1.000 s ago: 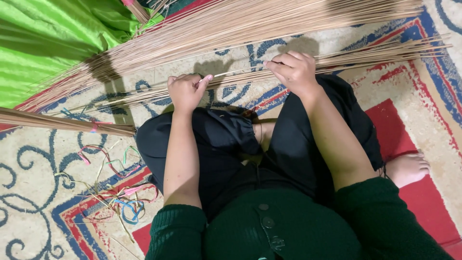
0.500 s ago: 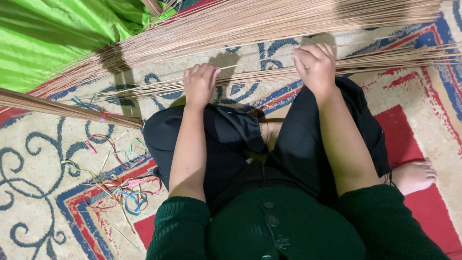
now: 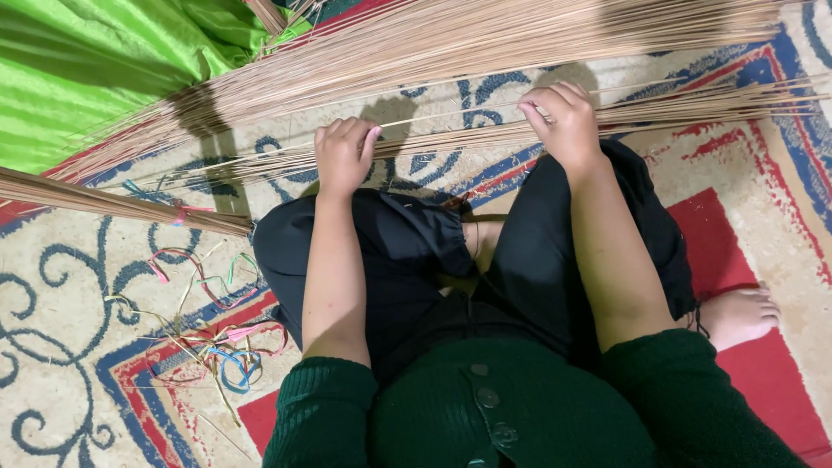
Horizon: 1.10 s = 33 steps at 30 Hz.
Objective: The person is weaving individual thin sticks into a larger bundle to create a broom head.
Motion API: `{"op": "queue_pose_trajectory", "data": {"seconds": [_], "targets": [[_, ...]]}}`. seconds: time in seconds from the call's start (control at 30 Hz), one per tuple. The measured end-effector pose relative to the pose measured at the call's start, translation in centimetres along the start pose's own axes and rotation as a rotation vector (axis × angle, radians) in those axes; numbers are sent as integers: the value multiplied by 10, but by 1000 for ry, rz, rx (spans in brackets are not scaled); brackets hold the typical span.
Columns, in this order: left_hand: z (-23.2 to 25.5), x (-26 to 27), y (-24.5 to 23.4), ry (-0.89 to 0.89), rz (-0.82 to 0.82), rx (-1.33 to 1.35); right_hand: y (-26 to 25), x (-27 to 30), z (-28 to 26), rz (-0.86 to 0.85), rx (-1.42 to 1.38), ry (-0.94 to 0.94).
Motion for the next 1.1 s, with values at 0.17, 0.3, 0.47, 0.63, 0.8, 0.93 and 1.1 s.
{"op": "queue_pose_trajectory", "data": {"seconds": [0.17, 0.3, 0.47, 0.63, 0.8, 0.93, 1.1], "targets": [[0, 0, 1, -10, 1, 9, 2, 1, 2, -26, -40, 23], [1, 0, 1, -5, 25, -23, 9, 4, 9, -78, -23, 90], [4, -2, -5, 0, 38, -25, 12, 1, 8, -149, -86, 125], [-2, 0, -5, -13, 35, -11, 16, 4, 8, -241, -166, 173], [-6, 2, -2, -17, -3, 4, 18, 12, 19, -271, -203, 253], [-7, 1, -3, -26, -23, 13, 23, 9, 14, -389, -171, 296], [-11, 1, -8, -33, -15, 24, 16, 4, 4, -277, -223, 215]]}}
Point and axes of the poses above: each hand's wrist, its own x-axis away from the middle knuckle, its own y-axis out of the palm, z = x × y, the point moved 8 cm from there along -x, towards the middle knuckle, and after that the axes turned 4 degrees about x, right-handed, at the moved point
